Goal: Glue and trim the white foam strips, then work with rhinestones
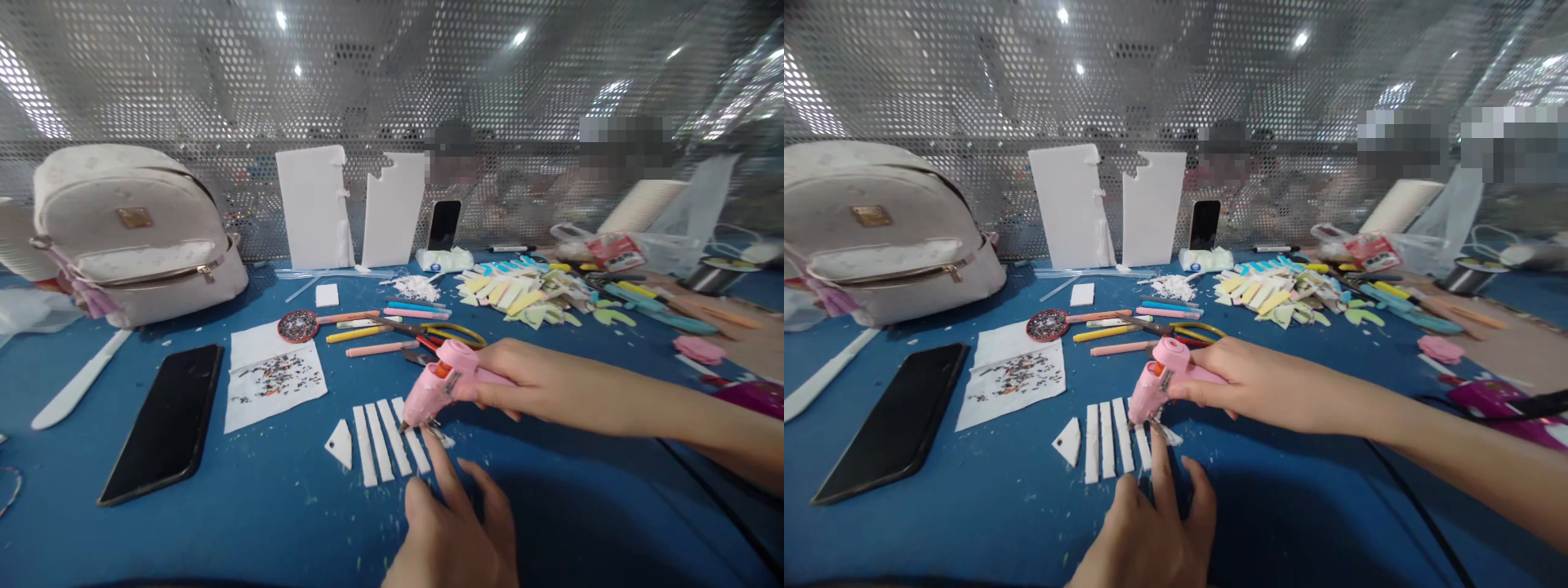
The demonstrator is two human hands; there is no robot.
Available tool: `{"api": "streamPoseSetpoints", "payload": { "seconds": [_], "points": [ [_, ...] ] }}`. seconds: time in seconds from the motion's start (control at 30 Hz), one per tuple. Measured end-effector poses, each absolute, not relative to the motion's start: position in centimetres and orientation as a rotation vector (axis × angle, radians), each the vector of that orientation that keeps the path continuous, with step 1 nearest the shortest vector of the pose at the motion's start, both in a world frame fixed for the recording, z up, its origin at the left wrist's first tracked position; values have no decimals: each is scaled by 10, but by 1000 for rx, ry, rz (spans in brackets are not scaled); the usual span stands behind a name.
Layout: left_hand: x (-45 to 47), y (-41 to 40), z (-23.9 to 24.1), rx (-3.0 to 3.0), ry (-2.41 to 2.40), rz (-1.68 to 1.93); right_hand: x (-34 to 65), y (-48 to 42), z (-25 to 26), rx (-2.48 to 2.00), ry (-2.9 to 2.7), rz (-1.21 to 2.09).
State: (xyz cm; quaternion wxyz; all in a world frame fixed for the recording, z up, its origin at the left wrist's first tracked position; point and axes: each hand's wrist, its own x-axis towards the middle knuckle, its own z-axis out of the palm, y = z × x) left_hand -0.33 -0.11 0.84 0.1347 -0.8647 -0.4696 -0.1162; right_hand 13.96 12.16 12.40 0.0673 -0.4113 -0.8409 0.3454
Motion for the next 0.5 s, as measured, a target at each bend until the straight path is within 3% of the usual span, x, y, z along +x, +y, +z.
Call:
{"api": "streamPoseSetpoints", "payload": {
  "seconds": [0.5],
  "points": [
    [1, -2, 1, -2516, -1413, -339, 137, 123, 123, -1239, -2583, 1121]
  ]
}}
